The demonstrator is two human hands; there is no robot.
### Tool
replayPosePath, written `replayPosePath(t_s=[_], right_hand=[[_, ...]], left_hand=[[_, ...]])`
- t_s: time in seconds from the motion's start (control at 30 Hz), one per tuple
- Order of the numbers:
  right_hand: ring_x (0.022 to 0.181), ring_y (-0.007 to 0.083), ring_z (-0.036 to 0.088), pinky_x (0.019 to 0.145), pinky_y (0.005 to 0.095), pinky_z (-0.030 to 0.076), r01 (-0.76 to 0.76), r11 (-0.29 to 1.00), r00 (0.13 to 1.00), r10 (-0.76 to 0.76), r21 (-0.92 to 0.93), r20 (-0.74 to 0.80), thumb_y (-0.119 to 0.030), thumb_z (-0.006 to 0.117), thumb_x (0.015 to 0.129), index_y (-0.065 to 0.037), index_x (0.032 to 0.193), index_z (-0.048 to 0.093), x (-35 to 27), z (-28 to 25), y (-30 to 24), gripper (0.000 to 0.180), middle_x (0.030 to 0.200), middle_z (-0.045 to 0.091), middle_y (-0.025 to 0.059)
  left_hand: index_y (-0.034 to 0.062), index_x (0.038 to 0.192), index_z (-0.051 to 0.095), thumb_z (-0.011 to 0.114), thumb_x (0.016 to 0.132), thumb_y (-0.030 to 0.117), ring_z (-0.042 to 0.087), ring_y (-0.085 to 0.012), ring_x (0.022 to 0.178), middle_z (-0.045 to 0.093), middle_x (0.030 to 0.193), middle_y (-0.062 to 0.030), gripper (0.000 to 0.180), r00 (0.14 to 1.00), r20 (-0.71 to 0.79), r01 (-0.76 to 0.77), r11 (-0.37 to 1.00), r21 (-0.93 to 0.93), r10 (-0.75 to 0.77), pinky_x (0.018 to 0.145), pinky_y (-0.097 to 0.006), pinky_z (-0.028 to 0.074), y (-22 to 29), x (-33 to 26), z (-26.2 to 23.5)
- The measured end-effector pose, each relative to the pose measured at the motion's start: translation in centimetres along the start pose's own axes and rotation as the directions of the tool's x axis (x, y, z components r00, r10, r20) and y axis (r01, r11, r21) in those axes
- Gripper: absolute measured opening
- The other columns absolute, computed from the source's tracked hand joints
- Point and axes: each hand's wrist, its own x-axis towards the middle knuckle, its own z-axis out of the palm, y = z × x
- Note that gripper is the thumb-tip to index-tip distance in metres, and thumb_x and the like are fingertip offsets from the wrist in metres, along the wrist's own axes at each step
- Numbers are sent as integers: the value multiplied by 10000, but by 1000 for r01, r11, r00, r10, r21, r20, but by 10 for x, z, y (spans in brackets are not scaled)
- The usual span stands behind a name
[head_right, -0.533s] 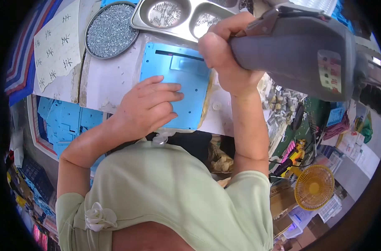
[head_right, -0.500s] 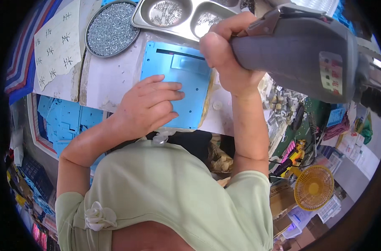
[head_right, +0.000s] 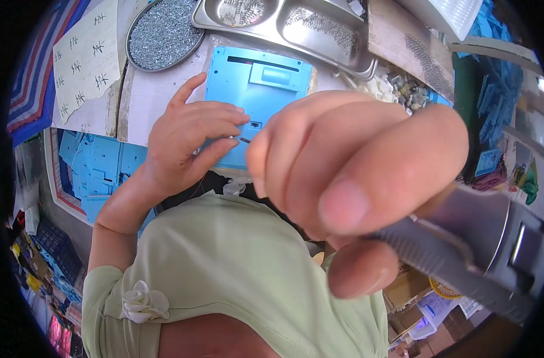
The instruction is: Assembling the internal components of an electronic device, including soldering wires and securing the plastic casing with screws.
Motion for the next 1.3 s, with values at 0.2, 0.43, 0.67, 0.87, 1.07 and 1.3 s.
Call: replayPosePath(t_s=[0.2,0.43,0.67,0.87,1.07,1.3], right_hand=[[517,76,516,549,255,487,-21,999,1000,21,-34,-3,-415,750,953,-194,1118,559,7,10,12,336,625,559,-74],[543,97,485,569,281,463,-31,997,995,38,-76,95,-364,624,1018,-169,1170,552,31,3,24,258,642,527,-75],[594,158,451,662,397,451,142,983,989,-135,-117,63,-189,431,1048,-61,1239,551,76,-28,82,259,670,450,13],[578,156,455,677,410,490,81,972,997,-83,-222,1,-159,498,1030,-51,1138,536,74,-27,100,158,665,465,25],[553,140,445,628,372,491,-13,939,997,-15,-344,-80,-97,542,1007,-45,1018,504,75,-15,103,66,646,458,33],[549,125,441,592,370,477,-23,929,995,-16,-368,-101,-90,538,999,-44,992,490,75,-18,110,67,620,441,31]], left_hand=[[109,1026,709,754,850,60,729,-219,1014,763,1037,-34,189,1000,-12,-26,1000,-1,26,1186,-557,333,-5,-1,-3],[96,1054,707,809,799,134,700,-220,990,729,1002,-20,277,997,-67,-35,992,119,43,1171,-558,330,-23,5,-26],[140,885,768,793,829,229,586,-208,1039,681,988,15,109,960,-260,258,696,670,-105,1044,-491,340,-104,16,-65],[142,847,769,749,869,207,606,-197,994,697,925,30,71,948,-303,266,774,574,-102,983,-463,366,-112,19,-65],[127,861,740,733,887,210,631,-210,895,693,846,10,88,945,-315,236,846,478,-86,916,-441,399,-117,18,-62],[68,901,701,769,845,92,641,-244,883,690,892,-44,92,960,-263,176,932,317,-91,862,-383,426,-84,13,-61]])
